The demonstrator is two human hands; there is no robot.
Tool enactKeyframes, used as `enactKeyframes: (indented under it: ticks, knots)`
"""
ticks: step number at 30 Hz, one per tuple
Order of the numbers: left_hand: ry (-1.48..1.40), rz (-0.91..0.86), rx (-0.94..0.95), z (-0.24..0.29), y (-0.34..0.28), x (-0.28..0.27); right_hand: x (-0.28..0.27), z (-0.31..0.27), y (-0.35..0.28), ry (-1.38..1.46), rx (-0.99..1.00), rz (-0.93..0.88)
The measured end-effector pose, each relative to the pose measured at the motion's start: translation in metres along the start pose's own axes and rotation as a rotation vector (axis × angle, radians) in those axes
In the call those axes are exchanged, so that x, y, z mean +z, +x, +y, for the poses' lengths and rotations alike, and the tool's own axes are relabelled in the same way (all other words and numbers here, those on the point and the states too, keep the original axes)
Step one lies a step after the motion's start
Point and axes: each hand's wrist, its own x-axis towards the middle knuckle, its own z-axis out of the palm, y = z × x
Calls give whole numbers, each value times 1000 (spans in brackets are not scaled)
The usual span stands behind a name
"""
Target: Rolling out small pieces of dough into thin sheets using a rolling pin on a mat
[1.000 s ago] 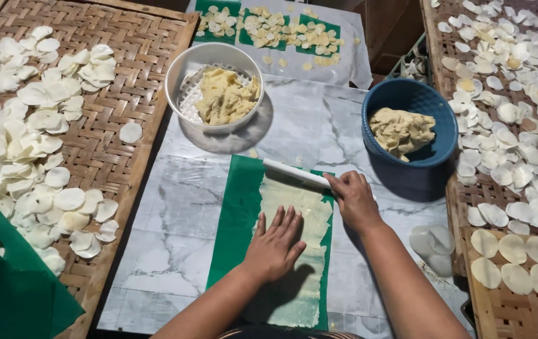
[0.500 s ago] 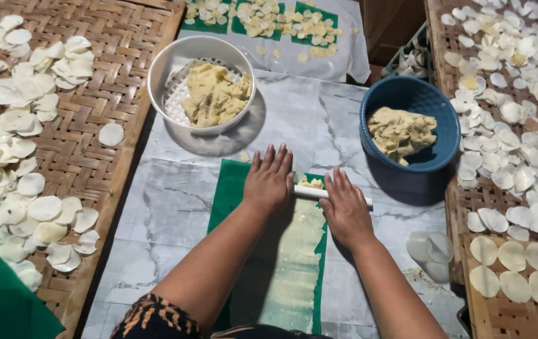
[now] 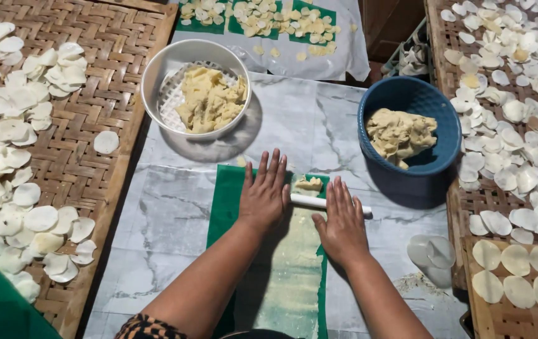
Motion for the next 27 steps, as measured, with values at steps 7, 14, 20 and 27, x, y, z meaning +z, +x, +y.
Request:
enactKeyframes:
  ticks: [7,14,20,27]
  knots:
    - [2,-48,-58,-8,30,26,7,7,24,18,51,-21]
    - [-29,71,139,-26,-5,21,7,6,-13,168,-93,395]
    - [-20,149,185,-26,8,11,3,22,5,11,-199,457]
    - [-3,95,71,-40,60,54,3,34,49,25,-257,361]
